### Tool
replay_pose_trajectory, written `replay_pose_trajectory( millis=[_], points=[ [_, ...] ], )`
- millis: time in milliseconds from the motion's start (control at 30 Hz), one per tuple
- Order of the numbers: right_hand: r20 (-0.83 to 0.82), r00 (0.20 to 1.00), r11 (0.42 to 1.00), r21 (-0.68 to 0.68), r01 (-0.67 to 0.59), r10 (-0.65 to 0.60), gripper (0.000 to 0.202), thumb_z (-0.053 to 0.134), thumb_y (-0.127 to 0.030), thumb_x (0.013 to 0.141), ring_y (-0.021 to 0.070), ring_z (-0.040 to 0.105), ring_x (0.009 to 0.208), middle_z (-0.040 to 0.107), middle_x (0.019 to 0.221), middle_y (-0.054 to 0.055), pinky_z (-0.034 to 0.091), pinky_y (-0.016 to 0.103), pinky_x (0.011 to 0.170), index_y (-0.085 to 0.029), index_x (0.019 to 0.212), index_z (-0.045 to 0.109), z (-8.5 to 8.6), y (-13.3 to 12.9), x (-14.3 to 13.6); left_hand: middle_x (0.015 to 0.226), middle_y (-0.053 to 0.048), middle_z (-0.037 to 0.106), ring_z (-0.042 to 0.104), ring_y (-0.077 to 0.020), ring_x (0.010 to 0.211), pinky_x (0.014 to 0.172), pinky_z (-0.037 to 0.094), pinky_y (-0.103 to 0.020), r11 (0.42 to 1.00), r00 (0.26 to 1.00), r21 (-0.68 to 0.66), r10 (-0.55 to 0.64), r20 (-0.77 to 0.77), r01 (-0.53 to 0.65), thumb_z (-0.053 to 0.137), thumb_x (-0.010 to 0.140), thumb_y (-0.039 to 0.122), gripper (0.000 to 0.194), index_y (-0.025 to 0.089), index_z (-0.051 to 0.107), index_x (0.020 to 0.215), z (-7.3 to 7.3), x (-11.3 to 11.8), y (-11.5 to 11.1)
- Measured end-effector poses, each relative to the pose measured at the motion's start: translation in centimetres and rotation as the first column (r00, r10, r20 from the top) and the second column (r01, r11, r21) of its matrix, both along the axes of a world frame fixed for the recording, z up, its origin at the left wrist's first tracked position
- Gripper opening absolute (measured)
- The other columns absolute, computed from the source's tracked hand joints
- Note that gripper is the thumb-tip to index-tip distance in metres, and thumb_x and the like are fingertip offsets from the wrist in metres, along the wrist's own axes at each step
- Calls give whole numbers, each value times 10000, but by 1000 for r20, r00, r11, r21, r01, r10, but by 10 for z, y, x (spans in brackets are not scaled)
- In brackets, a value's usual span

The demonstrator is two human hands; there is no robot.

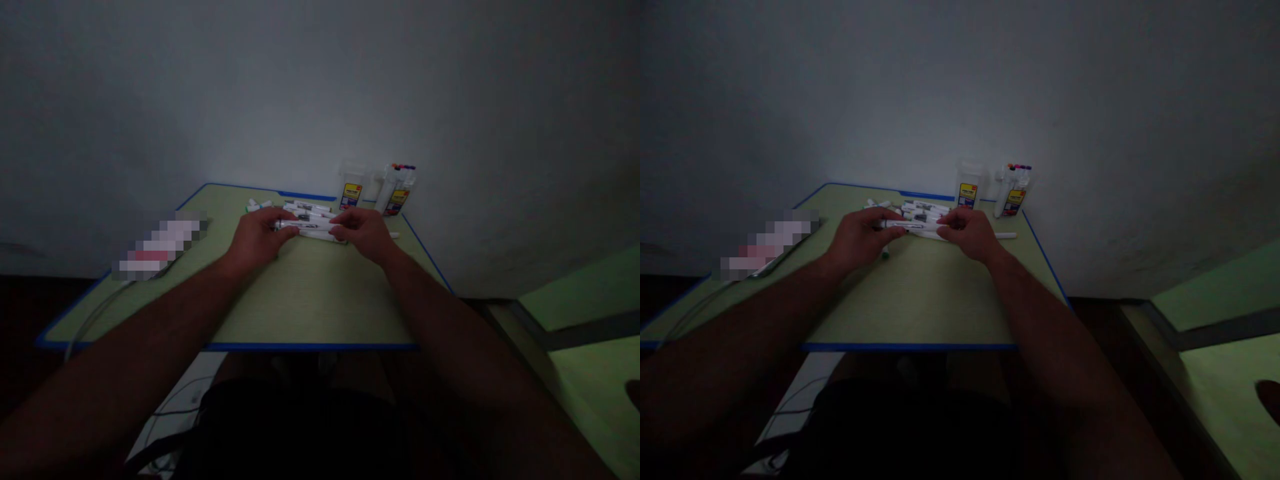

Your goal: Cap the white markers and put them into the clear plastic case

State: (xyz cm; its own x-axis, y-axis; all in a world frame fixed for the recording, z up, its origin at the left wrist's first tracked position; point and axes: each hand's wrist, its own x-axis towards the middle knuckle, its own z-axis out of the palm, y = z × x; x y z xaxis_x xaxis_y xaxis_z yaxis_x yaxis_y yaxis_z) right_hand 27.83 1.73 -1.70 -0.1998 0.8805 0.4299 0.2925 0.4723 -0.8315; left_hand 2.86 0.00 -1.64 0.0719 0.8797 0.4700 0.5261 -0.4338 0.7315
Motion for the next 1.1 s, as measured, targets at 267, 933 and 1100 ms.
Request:
replay_pose_trajectory(
  millis=[267,933,1100],
  points=[
    [16,1000,1000,-5,2,-2,248,833,-362,680,141,615,668,713,739,24,484,282,595,-172,828,773,2,-3,0,954,-42,768,650,-208,838,798,501,-347,999,999,1,-34,-25,34,757,784,316,201,203,774,949,-1,0,1],
    [55,998,999,30,22,-23,204,819,-338,692,146,602,660,715,722,22,478,297,611,-183,818,782,6,-8,-4,1000,-56,786,682,-237,928,872,527,-392,998,998,-21,-63,25,64,797,775,289,195,208,795,953,-1,-1,1],
    [76,997,999,40,29,-32,198,817,-333,697,144,597,647,712,708,19,473,294,606,-180,817,784,7,-10,-4,952,-48,776,668,-232,887,834,520,-384,998,998,-35,-58,3,58,779,781,302,175,208,782,929,0,0,0]
  ],
)
